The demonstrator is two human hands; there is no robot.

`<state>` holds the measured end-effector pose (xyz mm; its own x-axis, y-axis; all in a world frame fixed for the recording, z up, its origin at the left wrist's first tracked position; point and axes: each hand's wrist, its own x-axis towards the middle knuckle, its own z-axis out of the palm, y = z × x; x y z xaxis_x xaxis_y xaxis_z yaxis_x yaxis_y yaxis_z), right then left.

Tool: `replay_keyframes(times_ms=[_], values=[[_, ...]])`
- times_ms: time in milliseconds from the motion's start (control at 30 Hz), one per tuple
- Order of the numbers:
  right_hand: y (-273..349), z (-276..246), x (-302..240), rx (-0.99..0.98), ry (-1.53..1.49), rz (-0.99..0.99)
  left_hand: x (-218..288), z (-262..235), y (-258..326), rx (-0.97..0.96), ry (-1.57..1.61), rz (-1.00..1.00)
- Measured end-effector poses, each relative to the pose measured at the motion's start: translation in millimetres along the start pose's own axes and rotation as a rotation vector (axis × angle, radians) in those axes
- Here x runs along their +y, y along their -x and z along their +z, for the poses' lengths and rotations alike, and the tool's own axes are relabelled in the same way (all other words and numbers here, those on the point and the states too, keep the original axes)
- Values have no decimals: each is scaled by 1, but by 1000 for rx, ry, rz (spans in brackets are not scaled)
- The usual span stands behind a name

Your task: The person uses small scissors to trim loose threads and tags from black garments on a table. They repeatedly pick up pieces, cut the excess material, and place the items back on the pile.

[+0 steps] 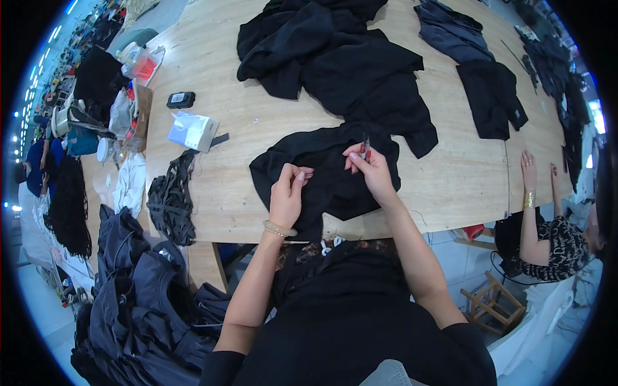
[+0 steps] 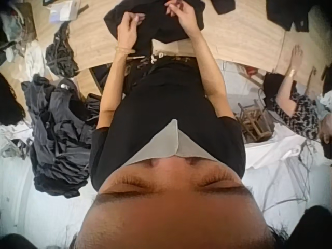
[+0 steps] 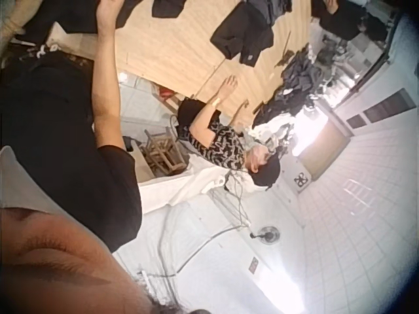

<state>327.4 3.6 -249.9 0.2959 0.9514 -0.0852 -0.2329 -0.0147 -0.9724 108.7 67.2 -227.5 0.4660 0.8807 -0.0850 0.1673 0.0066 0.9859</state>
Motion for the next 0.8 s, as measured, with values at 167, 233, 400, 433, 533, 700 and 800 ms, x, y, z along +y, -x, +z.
replay_keyframes(times_ms=[167,233,400,433,533,700,800], values=[[0,-1,-3,3,-7,32,16,-26,19,-134,354,-49],[-5,0,-2,-12,-33,12,21,-42,25,-224,236,-201],[-2,-1,1,1,-23,0,44,-62,38,-204,-745,-294],[-2,-1,-2,1,-21,-7,56,-62,39,-165,-870,-271],[-8,-6,4,-29,-13,23,72,-14,26,-81,-453,-32],[-8,0,1,-40,-15,12,33,50,-3,130,-756,213],[-1,1,2,-3,-5,5,17,56,-3,165,-780,189]])
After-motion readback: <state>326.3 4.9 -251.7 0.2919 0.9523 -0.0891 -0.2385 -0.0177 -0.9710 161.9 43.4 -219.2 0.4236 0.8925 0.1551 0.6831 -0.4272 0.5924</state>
